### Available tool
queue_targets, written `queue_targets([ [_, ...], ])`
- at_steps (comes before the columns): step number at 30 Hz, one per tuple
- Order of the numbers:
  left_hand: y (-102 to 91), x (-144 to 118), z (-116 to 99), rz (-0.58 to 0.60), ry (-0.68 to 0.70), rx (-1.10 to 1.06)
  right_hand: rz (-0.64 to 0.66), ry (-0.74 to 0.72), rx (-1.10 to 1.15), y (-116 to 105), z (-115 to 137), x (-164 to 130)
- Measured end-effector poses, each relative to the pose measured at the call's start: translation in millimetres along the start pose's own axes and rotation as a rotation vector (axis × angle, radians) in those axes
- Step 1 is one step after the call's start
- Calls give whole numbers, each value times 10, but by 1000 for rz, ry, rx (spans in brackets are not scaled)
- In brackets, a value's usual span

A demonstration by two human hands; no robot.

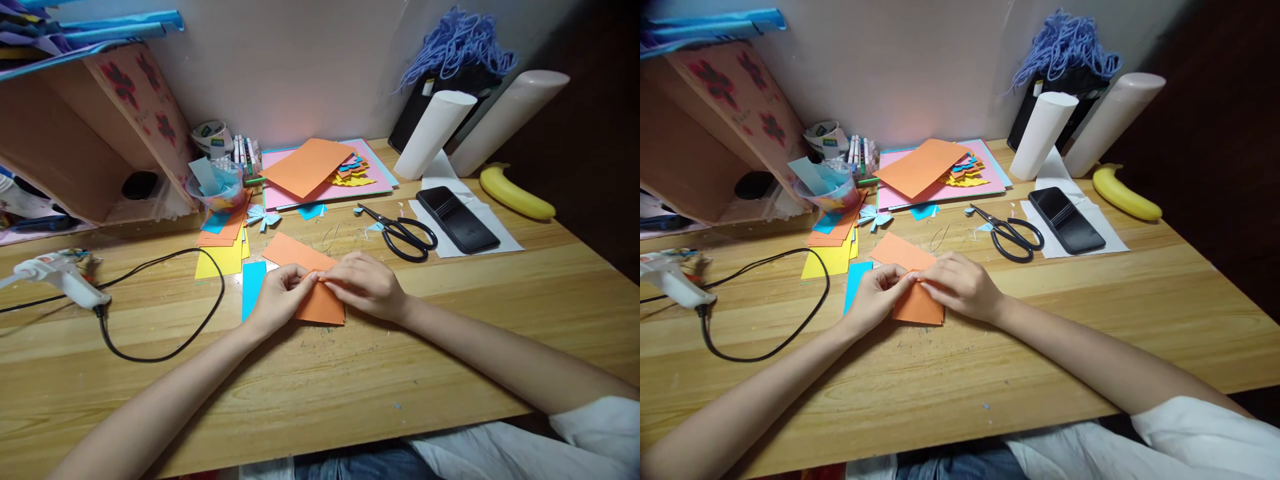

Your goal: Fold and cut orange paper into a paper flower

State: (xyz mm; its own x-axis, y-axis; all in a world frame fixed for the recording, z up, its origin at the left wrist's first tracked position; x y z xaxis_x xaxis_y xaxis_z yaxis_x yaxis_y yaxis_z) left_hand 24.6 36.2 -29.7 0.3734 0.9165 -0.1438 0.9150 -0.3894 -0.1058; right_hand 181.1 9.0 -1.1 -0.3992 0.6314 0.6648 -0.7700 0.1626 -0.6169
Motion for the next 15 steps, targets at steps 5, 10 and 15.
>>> queue_targets([
  [5, 5, -61, -65, -4, 155, 215, 139, 565, 394, 96, -163, 1],
  [10, 11, -85, -98, 2, 226, 309, 210, 781, 600, 182, -237, -50],
  [15, 7, -81, -92, -15, 201, 302, 172, 850, 695, 195, -258, -45],
])
Point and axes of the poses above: each hand's wrist, its own x-axis towards the middle knuckle, its own y-axis out of the palm, z = x × y, the point moved 4 cm from there along x, towards the middle knuckle, and after that the axes turned 2 degrees about -z, right-handed, at the moved point
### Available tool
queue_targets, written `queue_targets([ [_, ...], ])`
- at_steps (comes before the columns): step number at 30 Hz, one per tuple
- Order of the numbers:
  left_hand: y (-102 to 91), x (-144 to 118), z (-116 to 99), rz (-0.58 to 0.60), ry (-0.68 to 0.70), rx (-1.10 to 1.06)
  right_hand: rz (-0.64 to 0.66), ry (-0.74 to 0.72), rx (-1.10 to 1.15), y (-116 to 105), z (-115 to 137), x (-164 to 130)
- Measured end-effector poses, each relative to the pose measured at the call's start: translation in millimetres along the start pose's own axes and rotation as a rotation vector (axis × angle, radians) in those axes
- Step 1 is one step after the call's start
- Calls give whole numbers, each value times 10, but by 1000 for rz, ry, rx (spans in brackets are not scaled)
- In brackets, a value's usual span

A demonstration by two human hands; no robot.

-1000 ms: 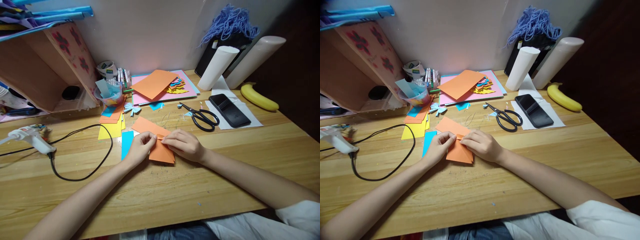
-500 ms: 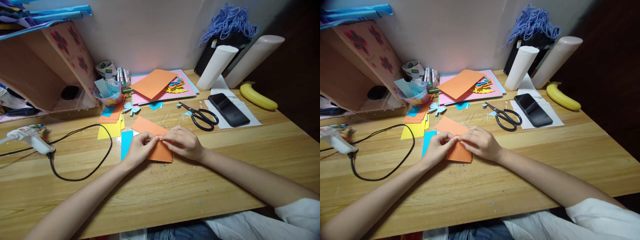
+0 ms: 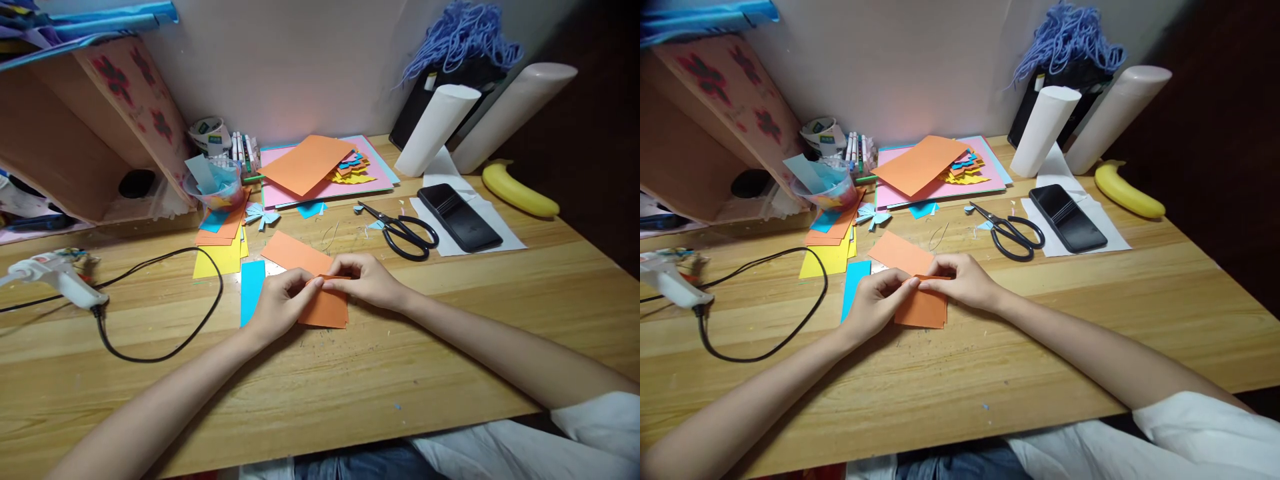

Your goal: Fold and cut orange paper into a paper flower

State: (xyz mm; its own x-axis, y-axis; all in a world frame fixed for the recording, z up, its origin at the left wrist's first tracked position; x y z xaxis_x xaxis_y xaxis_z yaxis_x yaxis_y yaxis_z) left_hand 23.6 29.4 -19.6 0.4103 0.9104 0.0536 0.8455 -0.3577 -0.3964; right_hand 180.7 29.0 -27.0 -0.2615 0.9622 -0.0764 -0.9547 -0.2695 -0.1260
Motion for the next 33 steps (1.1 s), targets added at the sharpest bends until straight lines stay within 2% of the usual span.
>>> queue_targets([
  [8, -38, 23, 47, -104, -55, -65, -10, 32, 44, -29, -21, -5],
  [16, -45, 30, 29, -111, -72, -122, -25, 64, 160, -21, -3, 24],
  [27, -12, 68, 24, -6, -162, -249, -92, 93, 144, -82, -78, 50],
  [33, 36, 54, 24, 130, -160, -178, -47, 58, 85, -55, -55, 28],
])
Point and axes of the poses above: each hand's wrist, its own x-axis towards the middle knuckle, its own y-axis out of the palm, z = x × y, the point moved 4 cm from there along x, towards the middle knuckle, and after that the axes turned 2 degrees about -z, right-handed, at the moved point
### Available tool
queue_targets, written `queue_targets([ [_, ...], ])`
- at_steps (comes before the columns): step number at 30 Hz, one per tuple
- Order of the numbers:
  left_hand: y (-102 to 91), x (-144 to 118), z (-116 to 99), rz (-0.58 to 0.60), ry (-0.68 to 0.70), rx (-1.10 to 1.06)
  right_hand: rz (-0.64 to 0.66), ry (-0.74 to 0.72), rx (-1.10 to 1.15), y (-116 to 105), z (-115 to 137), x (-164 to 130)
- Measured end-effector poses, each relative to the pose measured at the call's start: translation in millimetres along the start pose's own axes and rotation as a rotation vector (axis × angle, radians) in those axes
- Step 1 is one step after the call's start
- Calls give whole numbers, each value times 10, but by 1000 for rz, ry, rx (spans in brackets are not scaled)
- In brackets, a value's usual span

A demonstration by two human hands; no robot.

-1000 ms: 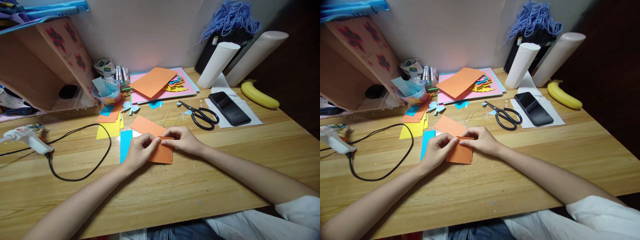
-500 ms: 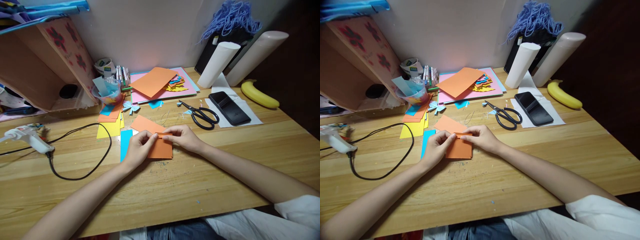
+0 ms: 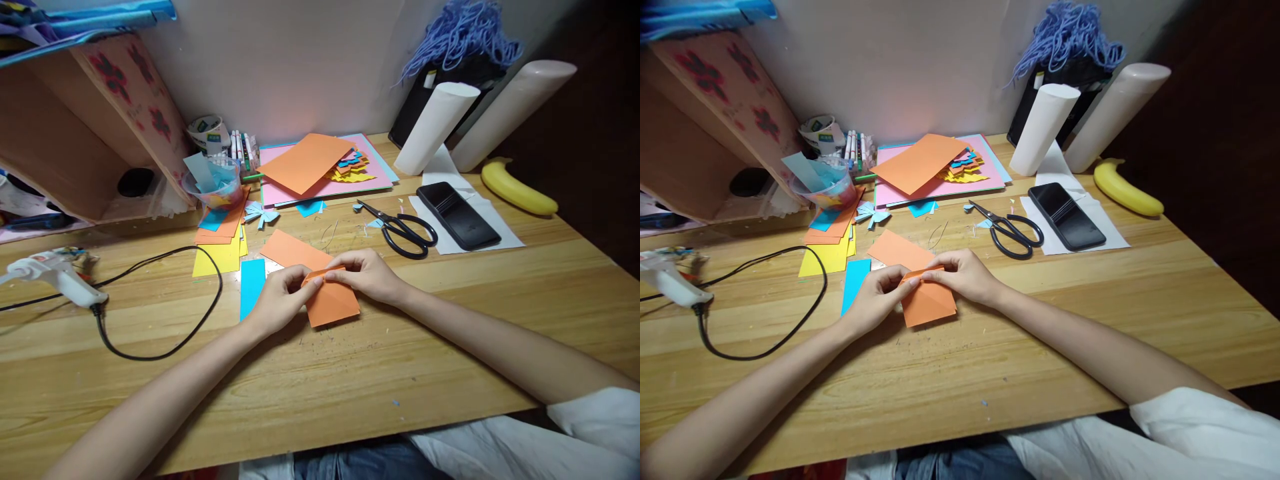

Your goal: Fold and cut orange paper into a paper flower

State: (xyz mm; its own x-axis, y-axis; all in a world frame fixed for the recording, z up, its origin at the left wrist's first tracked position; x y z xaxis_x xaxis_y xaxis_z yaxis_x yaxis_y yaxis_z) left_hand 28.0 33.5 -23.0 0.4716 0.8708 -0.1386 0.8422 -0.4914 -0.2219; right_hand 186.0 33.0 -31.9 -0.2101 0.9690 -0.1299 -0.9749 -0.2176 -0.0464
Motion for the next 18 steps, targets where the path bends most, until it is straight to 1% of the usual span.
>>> queue_targets([
  [5, -10, -3, -7, -5, 46, 105, 56, -20, -27, 41, 39, -37],
  [9, -13, -14, -24, -27, 73, 128, 56, -30, -64, 42, 46, -38],
  [14, -28, -12, -8, -46, 53, 79, 42, -79, -103, 36, 48, -15],
  [18, -49, -2, 14, -58, 35, -5, 76, -83, -67, 12, 29, 12],
])
Point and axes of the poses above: each hand's wrist, its own x-axis towards the middle knuckle, its own y-axis out of the palm, z = x × y, the point moved 4 cm from there along x, towards the middle knuckle, and after that the axes turned 2 degrees about -z, right-handed, at the moved point
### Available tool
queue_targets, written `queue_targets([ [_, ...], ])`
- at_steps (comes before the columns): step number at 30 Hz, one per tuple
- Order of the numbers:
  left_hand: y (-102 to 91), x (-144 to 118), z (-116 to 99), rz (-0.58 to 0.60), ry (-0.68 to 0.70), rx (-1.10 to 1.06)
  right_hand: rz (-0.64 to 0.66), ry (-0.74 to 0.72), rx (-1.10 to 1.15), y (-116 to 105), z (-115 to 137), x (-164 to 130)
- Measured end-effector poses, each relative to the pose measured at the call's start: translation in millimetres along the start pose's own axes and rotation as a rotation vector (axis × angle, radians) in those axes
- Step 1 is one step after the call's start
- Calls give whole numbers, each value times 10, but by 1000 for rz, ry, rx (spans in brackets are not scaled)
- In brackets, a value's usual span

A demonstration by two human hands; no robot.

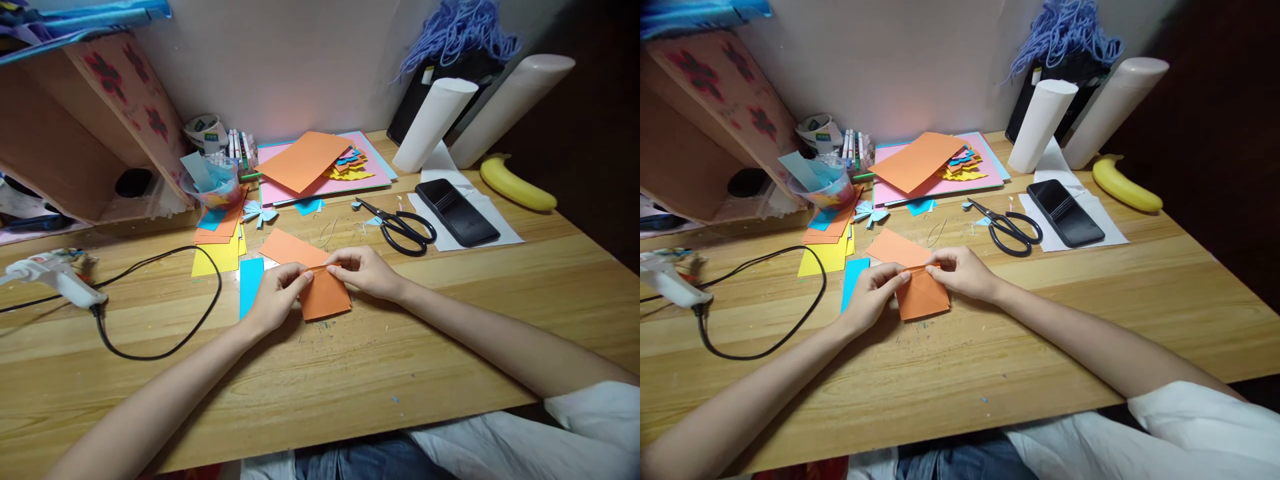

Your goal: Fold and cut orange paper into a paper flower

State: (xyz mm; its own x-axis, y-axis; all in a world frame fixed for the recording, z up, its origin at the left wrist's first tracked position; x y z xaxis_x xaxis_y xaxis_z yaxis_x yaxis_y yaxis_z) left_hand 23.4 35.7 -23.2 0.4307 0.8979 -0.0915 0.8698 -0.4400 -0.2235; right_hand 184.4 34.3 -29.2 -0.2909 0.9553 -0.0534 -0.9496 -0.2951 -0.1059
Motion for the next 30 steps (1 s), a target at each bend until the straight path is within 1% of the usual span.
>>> queue_targets([
  [3, -14, 2, 12, -24, 0, 8, 64, 23, 33, -47, -30, 29],
  [9, -10, 7, 18, -58, 11, 64, 282, 122, 115, -131, -54, 59],
  [14, -5, 13, 12, -69, -7, 48, 326, 148, 171, -154, -19, 54],
  [19, -15, 9, 0, -99, 27, 150, 365, 134, 177, -140, 6, 38],
  [22, -22, 10, 10, -125, 24, 165, 358, 119, 156, -127, 11, 29],
  [26, -21, 9, 14, -110, 9, 133, 303, 78, 97, -92, 4, 13],
  [28, -21, 9, 5, -93, 16, 94, 262, 59, 82, -69, -10, 6],
  [30, -30, 15, 3, -98, 15, 23, 179, 60, 70, -66, -38, 3],
])
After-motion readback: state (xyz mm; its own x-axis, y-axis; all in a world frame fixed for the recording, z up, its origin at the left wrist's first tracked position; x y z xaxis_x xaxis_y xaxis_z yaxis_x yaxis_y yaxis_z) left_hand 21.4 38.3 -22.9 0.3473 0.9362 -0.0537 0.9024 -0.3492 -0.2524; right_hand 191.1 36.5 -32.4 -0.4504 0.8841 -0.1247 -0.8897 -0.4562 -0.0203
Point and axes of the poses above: each hand's wrist, its own x-axis towards the middle knuckle, its own y-axis out of the palm, z = x × y, the point moved 4 cm from there along x, towards the middle knuckle, and after that the axes turned 2 degrees about -z, right-handed, at the moved point
